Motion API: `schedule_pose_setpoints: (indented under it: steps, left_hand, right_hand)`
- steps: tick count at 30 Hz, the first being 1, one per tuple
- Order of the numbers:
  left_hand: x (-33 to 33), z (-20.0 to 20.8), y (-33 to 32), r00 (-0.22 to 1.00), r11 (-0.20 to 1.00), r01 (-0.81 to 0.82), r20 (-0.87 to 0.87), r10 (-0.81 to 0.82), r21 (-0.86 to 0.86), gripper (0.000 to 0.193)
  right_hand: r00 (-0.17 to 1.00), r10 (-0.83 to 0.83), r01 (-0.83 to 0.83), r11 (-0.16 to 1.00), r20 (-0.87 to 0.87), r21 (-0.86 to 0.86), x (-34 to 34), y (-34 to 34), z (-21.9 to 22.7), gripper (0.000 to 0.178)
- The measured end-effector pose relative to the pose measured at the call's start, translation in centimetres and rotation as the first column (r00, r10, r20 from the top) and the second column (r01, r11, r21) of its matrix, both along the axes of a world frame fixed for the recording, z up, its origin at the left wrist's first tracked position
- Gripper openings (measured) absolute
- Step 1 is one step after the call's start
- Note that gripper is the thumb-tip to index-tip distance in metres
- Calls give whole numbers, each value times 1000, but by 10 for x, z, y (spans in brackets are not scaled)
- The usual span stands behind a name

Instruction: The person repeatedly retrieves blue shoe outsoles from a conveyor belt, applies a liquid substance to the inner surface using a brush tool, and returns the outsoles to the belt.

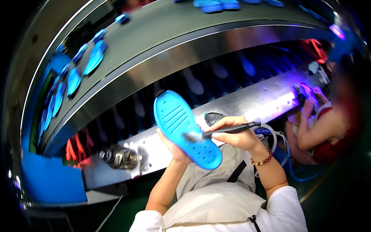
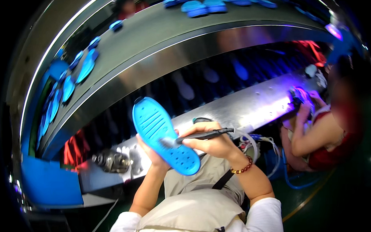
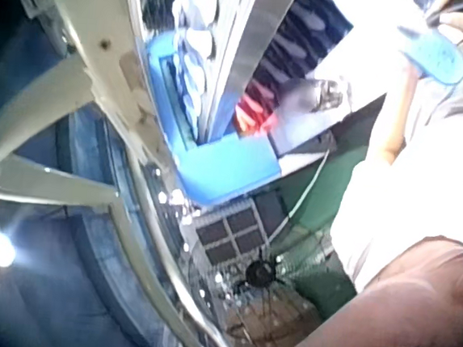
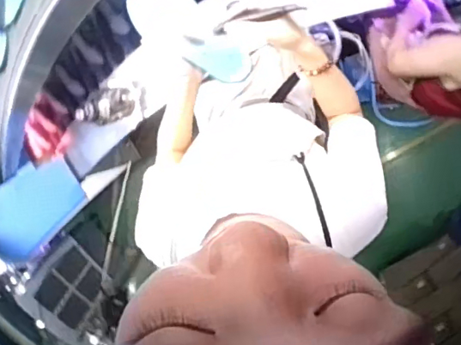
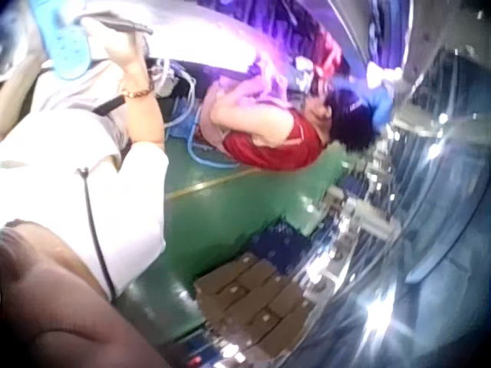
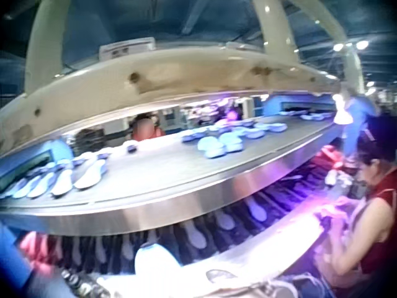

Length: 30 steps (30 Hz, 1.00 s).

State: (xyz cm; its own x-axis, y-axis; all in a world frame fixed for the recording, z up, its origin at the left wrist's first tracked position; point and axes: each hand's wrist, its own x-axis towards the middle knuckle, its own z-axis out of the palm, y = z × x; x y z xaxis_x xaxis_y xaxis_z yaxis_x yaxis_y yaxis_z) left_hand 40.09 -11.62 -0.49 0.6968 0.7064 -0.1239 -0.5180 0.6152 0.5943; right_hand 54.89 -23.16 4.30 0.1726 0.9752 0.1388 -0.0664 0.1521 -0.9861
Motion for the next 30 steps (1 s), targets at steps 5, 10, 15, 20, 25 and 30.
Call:
schedule_pose_setpoints:
  steps: [5, 10, 15, 20, 25, 30]
  left_hand:
    - [-4, 4, 8, 992, 999, -25, 128, 19, 45, 101]
    - [-1, 12, 15, 967, 987, -152, 215, 139, 48, 101]
    - [-8, 22, 19, 961, 985, -147, 249, 120, 93, 102]
    - [-9, 23, 21, 969, 979, -152, 215, 121, 134, 97]
    - [-10, 23, 22, 970, 983, -103, 234, 65, 152, 96]
    - [-14, 25, 28, 976, 982, -102, 205, 68, 159, 102]
  right_hand:
    - [945, 244, -283, 944, 219, 169, 0, -3, -6, 22]
    - [953, 41, -114, 966, 300, 231, -1, -1, -11, 22]
    - [958, 216, -258, 937, 188, 236, 4, -18, -12, 20]
    - [915, 87, -180, 962, 393, 206, -3, -17, -17, 21]
    - [995, 81, -88, 989, 64, 122, 9, -18, -22, 21]
    - [948, 229, -280, 931, 220, 234, -4, -11, -31, 20]
